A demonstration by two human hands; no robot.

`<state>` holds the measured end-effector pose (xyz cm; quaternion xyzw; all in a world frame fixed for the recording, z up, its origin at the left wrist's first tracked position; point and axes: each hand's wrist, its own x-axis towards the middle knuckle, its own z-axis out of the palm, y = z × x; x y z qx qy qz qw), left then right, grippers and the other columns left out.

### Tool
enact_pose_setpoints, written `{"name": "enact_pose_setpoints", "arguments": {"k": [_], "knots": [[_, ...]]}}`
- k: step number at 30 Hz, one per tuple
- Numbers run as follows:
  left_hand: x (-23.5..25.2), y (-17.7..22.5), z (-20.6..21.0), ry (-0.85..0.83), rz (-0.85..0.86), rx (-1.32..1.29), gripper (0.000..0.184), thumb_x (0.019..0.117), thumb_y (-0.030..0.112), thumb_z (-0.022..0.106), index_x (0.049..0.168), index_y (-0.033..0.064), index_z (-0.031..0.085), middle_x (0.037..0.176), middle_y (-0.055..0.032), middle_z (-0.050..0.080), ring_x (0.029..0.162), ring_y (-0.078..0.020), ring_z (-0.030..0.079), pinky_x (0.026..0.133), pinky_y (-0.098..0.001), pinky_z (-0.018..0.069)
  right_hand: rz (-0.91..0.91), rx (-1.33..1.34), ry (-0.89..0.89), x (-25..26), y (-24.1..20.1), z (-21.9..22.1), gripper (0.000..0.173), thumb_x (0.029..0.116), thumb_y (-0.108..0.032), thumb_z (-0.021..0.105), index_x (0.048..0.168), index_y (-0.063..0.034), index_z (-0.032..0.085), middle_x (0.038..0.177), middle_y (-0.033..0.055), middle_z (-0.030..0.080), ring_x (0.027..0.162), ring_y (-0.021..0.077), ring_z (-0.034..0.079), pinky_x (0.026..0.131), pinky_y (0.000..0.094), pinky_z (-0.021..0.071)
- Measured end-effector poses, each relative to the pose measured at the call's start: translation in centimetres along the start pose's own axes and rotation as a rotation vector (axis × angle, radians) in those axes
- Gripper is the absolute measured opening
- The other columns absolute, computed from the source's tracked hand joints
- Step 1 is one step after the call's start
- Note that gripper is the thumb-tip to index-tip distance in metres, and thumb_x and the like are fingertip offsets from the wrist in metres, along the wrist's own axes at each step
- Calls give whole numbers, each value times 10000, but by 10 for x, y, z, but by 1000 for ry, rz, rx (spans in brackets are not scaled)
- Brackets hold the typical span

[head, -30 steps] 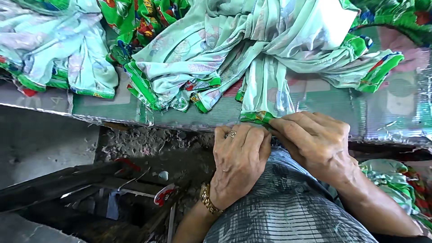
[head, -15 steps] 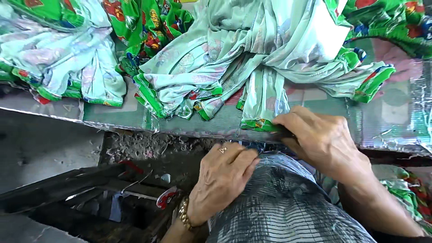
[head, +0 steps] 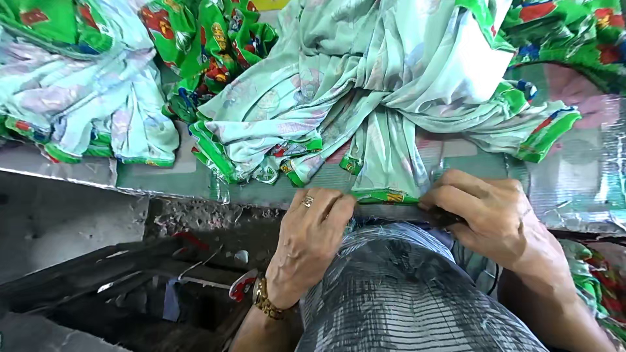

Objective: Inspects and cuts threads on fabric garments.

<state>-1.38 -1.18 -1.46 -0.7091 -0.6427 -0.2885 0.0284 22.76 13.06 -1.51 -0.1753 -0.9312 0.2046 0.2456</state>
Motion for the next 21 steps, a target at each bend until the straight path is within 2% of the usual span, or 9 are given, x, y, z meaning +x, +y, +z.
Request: {"name": "enact_pose_setpoints", "arguments": {"k": [3, 9, 13, 14, 16, 18, 20, 21], "knots": [[-14, 3, -2, 11, -54, -17, 67, 991, 110, 664, 986, 58, 707, 921, -90, 675, 900, -196, 645, 817, -297, 522, -30, -59, -35, 0, -1, 3, 120, 922, -83, 580, 872, -95, 688, 791, 67, 616, 603, 202, 576, 456, 337, 383], [-34, 19, -5, 144, -121, -127, 40, 1002, 137, 658, 989, 101, 670, 941, -39, 658, 918, -124, 631, 859, -246, 515, -63, -76, -48, -2, 1, 2, 140, 947, -99, 548, 899, -91, 679, 812, 83, 638, 621, 222, 595, 468, 351, 388], [-33, 27, -9, 175, -82, -190, 256, 1079, 291, 508, 925, 114, 611, 831, -11, 658, 837, -91, 654, 856, -263, 515, -56, -75, -26, -3, 1, 4, 142, 941, -93, 559, 880, -92, 687, 809, 85, 654, 612, 220, 604, 465, 353, 394], [-29, 27, -7, 187, -83, -174, 280, 1080, 302, 509, 907, 109, 615, 818, -12, 663, 836, -89, 657, 850, -257, 512, -51, -77, -24, -3, 0, 4, 143, 941, -97, 555, 881, -91, 685, 811, 87, 655, 615, 224, 605, 468, 357, 396], [-18, 28, 3, 215, -85, -89, 187, 1029, 281, 623, 940, 119, 649, 905, -11, 677, 928, -106, 643, 879, -270, 498, -41, -57, -3, -3, -1, 5, 138, 937, -103, 552, 880, -86, 677, 814, 87, 647, 623, 216, 597, 473, 354, 392], [-3, 29, 13, 154, -44, -1, 180, 973, 284, 710, 1084, 145, 676, 1129, -31, 683, 1112, -169, 606, 965, -353, 444, -12, -7, 52, -2, -2, 3, 124, 935, -114, 568, 904, -83, 684, 901, 97, 662, 704, 188, 622, 524, 320, 441], [13, 31, 20, 82, 26, 52, 248, 960, 267, 723, 1175, 148, 689, 1265, -60, 682, 1215, -215, 590, 1024, -434, 392, 23, 99, 124, -1, -4, -1, 90, 956, -120, 593, 919, -82, 666, 1018, 76, 653, 843, 105, 626, 653, 220, 494], [20, 30, 23, 81, 55, 44, 225, 963, 232, 718, 1167, 137, 712, 1257, -68, 696, 1213, -221, 602, 1030, -450, 390, 39, 184, 152, 0, -5, -3, 75, 976, -118, 590, 932, -81, 638, 1070, 53, 651, 921, 59, 627, 731, 171, 515]]}}
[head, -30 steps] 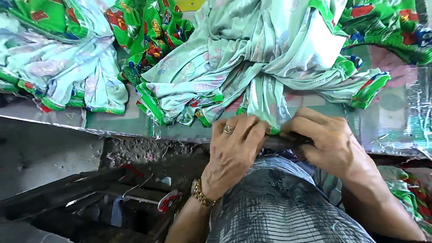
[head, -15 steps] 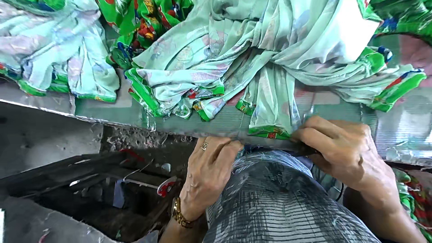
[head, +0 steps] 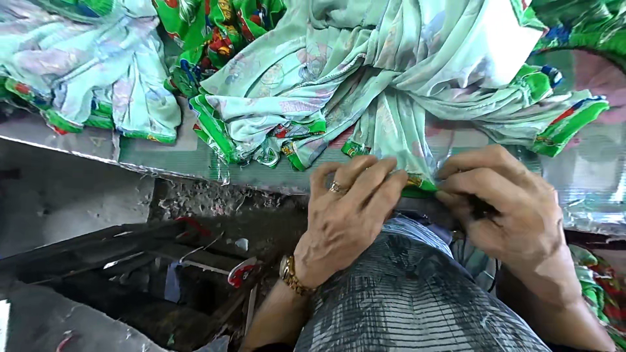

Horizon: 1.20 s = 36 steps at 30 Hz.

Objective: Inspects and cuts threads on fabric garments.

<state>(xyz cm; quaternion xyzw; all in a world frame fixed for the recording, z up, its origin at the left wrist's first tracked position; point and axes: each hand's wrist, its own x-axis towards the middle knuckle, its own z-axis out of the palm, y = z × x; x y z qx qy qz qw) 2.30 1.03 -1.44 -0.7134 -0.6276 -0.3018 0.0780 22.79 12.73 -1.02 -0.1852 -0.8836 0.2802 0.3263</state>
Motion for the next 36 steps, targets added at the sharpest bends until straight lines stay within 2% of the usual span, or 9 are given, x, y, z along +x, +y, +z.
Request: {"name": "enact_pose_setpoints", "arguments": {"k": [2, 6, 9, 11, 14, 18, 21, 26, 36], "knots": [[10, -3, 4, 48, 30, -90, 123, 969, 144, 682, 1067, 110, 749, 1198, -84, 724, 1191, -234, 625, 1041, -454, 404, 64, 180, 44, 1, -3, -3, 59, 1003, -131, 574, 956, -101, 593, 1065, -17, 661, 946, -10, 629, 769, 127, 532], [24, -6, 3, 76, -42, -641, 100, 1004, 89, 550, 974, 40, 631, 1214, -100, 707, 1257, -210, 604, 1094, -399, 454, 252, 467, 98, 3, -4, -8, 43, 1016, -193, 579, 1030, -178, 616, 917, -99, 649, 673, -48, 571, 552, 109, 486], [29, -4, 0, 30, -233, -1103, 68, 1046, 146, 532, 1065, 96, 574, 1036, -11, 698, 970, -77, 683, 829, -251, 585, 303, 695, 122, 5, -3, -10, 38, 1023, -216, 607, 1050, -190, 615, 856, -84, 616, 591, -31, 515, 484, 114, 440], [32, -4, 1, 12, -355, -1267, 57, 1029, 141, 557, 1059, 124, 603, 892, 34, 646, 751, -25, 624, 660, -189, 547, 312, 760, 145, 5, -3, -13, 56, 1015, -211, 623, 1064, -185, 623, 843, -75, 607, 576, -25, 509, 475, 116, 439], [35, -1, 2, -33, -478, -1409, 78, 1016, 114, 570, 1068, 135, 624, 838, 36, 627, 710, -19, 604, 647, -178, 533, 309, 632, 178, 4, -2, -15, 77, 990, -160, 635, 1063, -180, 635, 860, -87, 622, 617, -27, 546, 506, 116, 472], [36, 9, 4, -14, -522, -1391, 155, 994, 43, 575, 1117, 133, 607, 777, 36, 636, 669, -8, 603, 646, -165, 530, 237, 265, 223, 4, -2, -14, 154, 1011, -223, 625, 1094, -96, 651, 1024, -62, 609, 801, -42, 558, 669, 107, 487], [39, 16, 5, -1, -435, -1239, 173, 978, 0, 569, 1108, 111, 592, 779, 45, 606, 623, 9, 554, 584, -136, 497, 220, 294, 199, 4, -3, -13, 439, 960, -491, 679, 1176, -110, 659, 935, -103, 540, 706, -83, 459, 577, 77, 392], [45, 25, 6, 2, -337, -1067, 218, 938, -37, 630, 1137, 41, 589, 928, -6, 676, 757, -36, 667, 686, -197, 596, 150, 380, 229, 13, -5, -3, 86, 935, -129, 723, 927, -53, 684, 870, -36, 638, 761, -21, 591, 656, 111, 504], [51, 20, 15, 53, -443, -1174, 163, 957, -57, 592, 1051, 76, 597, 862, -17, 637, 692, -54, 620, 613, -185, 549, 160, 523, 239, 6, 5, -19, 116, 1039, -206, 572, 955, -135, 607, 769, -96, 538, 596, -48, 465, 498, 101, 386]]}}
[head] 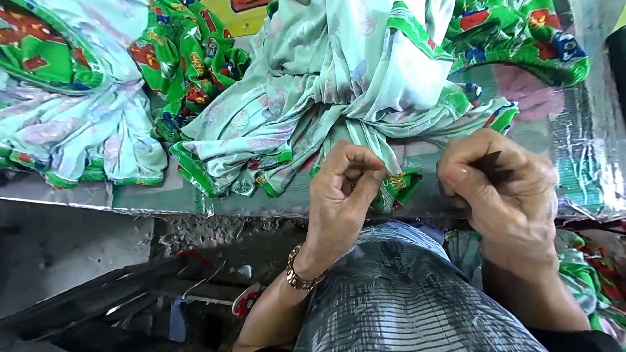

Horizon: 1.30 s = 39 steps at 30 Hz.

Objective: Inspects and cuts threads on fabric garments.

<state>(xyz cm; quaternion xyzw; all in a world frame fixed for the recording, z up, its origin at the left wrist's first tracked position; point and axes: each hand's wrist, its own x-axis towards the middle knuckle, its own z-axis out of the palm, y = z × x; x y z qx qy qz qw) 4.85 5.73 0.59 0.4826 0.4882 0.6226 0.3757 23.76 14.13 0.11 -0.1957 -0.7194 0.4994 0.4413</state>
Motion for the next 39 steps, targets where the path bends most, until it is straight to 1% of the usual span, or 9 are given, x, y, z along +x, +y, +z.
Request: {"name": "enact_pose_setpoints", "arguments": {"k": [4, 6, 9, 12, 17, 19, 25, 32, 39], "knots": [[0, 0, 0, -10, -18, -66, 168, 970, -47, 577, 1078, 81, 592, 833, -7, 634, 681, -44, 615, 610, -179, 541, 62, 377, -24, -3, -1, -5, 213, 1004, -231, 603, 797, -180, 607, 645, -123, 491, 526, -44, 441, 465, 121, 368], [-1, 2, -1, -7, -37, -126, 165, 983, -24, 587, 1104, 87, 583, 818, -3, 632, 682, -42, 618, 624, -183, 542, 23, 247, -75, -4, -3, -7, 288, 1016, -259, 597, 743, -171, 568, 622, -127, 474, 551, -60, 437, 501, 113, 359], [-3, 7, 2, 18, -59, -152, 213, 982, -4, 615, 1162, 97, 565, 809, -12, 680, 693, -49, 658, 647, -189, 563, -48, -136, -19, -6, -6, 3, 218, 955, -315, 723, 921, -134, 607, 759, -111, 529, 645, -81, 464, 555, 73, 391], [-3, 9, 8, 51, -51, -122, 242, 970, -22, 621, 1172, 97, 565, 808, -22, 703, 690, -58, 682, 634, -197, 580, -147, -294, 37, -5, -2, 16, 369, 866, -251, 834, 1100, -82, 605, 943, -38, 586, 750, -48, 519, 629, 79, 447], [-4, 3, 13, -17, 39, -48, 291, 1018, 90, 616, 1301, 48, 561, 911, -19, 712, 799, -74, 699, 721, -229, 600, -180, -355, 90, -2, 1, 26, 84, 946, -90, 713, 978, -36, 658, 894, 11, 613, 799, -8, 583, 688, 105, 485], [-6, 3, 13, -48, 65, 20, 401, 977, 30, 653, 1357, 43, 524, 985, -19, 712, 853, -71, 696, 755, -223, 601, -156, -324, 112, -2, 0, 23, 55, 970, -90, 681, 955, -39, 667, 879, -12, 640, 793, -33, 592, 691, 95, 487], [-9, 4, 17, 41, 11, -120, 293, 926, -58, 628, 1151, 112, 549, 909, 4, 666, 766, -40, 657, 688, -185, 572, -167, -327, 143, -5, 3, 22, 114, 1007, -120, 644, 936, -32, 660, 838, -26, 664, 749, -55, 603, 662, 91, 496], [-9, 8, 15, 37, -26, -205, 241, 930, -54, 629, 1100, 104, 563, 901, -5, 645, 719, -33, 634, 644, -172, 562, -83, -96, 67, -13, -5, 12, 114, 1045, -196, 587, 953, -130, 588, 791, -76, 536, 650, -52, 497, 556, 101, 430], [-4, 5, 11, -116, 103, 110, 149, 945, -43, 575, 1010, -5, 703, 945, -22, 665, 828, -44, 629, 694, -182, 546, -61, -149, 1, -1, -7, 9, 159, 1052, -209, 570, 929, -108, 580, 774, -83, 521, 652, -68, 487, 564, 84, 417]]}}
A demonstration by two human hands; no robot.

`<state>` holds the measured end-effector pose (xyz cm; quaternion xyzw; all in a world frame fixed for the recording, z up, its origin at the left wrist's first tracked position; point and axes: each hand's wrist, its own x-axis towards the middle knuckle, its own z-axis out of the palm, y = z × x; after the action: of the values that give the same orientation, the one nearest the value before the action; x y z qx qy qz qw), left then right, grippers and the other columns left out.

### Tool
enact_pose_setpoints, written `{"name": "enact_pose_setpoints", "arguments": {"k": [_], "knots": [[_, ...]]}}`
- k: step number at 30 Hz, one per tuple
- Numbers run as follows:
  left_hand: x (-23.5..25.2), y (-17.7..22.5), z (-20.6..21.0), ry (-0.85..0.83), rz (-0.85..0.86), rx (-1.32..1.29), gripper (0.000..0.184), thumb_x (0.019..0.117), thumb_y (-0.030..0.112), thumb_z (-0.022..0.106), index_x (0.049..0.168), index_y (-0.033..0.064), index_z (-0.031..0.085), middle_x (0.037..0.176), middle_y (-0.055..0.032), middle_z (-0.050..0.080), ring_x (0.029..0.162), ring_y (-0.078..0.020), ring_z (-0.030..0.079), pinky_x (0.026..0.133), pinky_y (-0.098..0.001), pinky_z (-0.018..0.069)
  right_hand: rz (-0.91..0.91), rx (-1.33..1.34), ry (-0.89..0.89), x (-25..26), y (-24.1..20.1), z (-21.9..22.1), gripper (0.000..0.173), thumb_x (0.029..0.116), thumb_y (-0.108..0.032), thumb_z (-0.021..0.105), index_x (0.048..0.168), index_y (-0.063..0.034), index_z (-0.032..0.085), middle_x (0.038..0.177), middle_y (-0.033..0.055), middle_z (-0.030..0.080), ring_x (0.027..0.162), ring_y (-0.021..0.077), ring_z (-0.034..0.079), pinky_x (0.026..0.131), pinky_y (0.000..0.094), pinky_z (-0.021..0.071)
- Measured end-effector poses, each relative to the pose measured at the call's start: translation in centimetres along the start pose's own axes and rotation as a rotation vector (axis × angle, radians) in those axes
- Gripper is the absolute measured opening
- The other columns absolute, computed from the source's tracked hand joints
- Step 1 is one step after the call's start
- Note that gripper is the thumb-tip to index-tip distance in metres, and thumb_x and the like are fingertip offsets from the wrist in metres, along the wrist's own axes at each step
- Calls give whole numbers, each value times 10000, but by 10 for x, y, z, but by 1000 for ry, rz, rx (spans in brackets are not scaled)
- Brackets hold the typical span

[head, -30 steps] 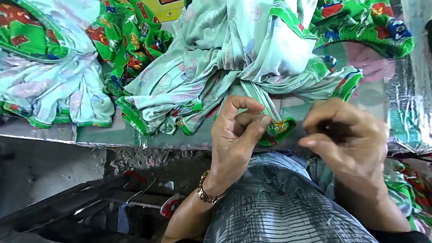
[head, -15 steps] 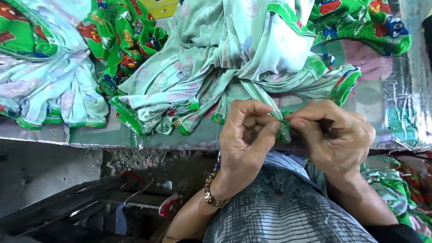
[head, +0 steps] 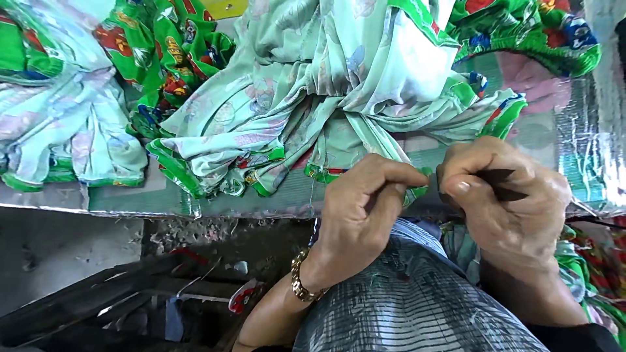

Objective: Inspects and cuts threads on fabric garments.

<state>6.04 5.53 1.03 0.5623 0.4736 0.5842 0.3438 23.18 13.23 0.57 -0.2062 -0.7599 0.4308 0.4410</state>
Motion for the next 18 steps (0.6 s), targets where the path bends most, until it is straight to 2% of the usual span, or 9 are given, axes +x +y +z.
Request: {"name": "enact_pose_setpoints", "arguments": {"k": [3, 5, 7, 9, 11, 12, 15, 18], "knots": [[0, 1, -1, -102, 106, 240, 96, 931, 28, 661, 1012, -5, 699, 983, -40, 649, 917, -68, 628, 763, -196, 554, -20, -123, -37, 5, -3, -1, 175, 1042, -193, 578, 906, -82, 579, 775, -66, 530, 683, -68, 509, 601, 76, 434], [2, 1, -2, -94, 131, 292, 53, 935, 13, 675, 967, -9, 711, 941, -48, 659, 893, -72, 638, 757, -194, 551, -15, -180, -60, 8, -4, -2, 174, 1037, -181, 579, 899, -74, 583, 773, -58, 532, 686, -69, 506, 600, 70, 420], [4, 0, -5, -86, 111, 277, 64, 949, 5, 663, 972, -17, 719, 914, -41, 683, 843, -52, 644, 737, -187, 552, 11, -252, -79, 9, -6, -3, 125, 1018, -162, 591, 928, -78, 605, 791, -63, 557, 688, -80, 509, 596, 58, 418], [8, 0, -10, -75, 92, 259, 73, 960, 5, 648, 973, -19, 716, 906, -32, 696, 819, -32, 649, 731, -173, 552, 46, -336, -107, 9, -8, -7, 120, 989, -196, 617, 1021, -81, 606, 810, -68, 574, 678, -71, 507, 571, 77, 407], [11, 0, -13, -46, 79, 252, 71, 969, 12, 647, 969, -18, 712, 893, -17, 680, 793, -13, 633, 708, -150, 541, 92, -402, -158, 7, -11, -12, 293, 956, -287, 639, 1166, -95, 565, 872, -70, 598, 719, -55, 541, 591, 107, 441], [12, 0, -13, -28, 78, 237, 64, 970, 11, 652, 967, -21, 707, 891, -16, 675, 782, -9, 628, 697, -144, 538, 108, -426, -177, 7, -12, -15, 331, 950, -313, 639, 1195, -108, 557, 903, -72, 615, 754, -54, 565, 619, 116, 465], [15, -1, -14, 1, 82, 200, 50, 967, -1, 651, 971, -27, 694, 883, -16, 659, 767, -10, 622, 679, -143, 537, 97, -446, -203, 7, -14, -21, 277, 960, -324, 662, 1145, -121, 624, 958, -67, 661, 832, -47, 612, 692, 121, 505], [17, -2, -13, 4, 101, 186, 47, 967, -6, 652, 968, -34, 690, 880, -21, 652, 764, -14, 619, 671, -144, 535, 67, -445, -243, 9, -13, -24, 227, 956, -313, 670, 1080, -123, 680, 928, -64, 667, 799, -34, 616, 667, 133, 509]]}}
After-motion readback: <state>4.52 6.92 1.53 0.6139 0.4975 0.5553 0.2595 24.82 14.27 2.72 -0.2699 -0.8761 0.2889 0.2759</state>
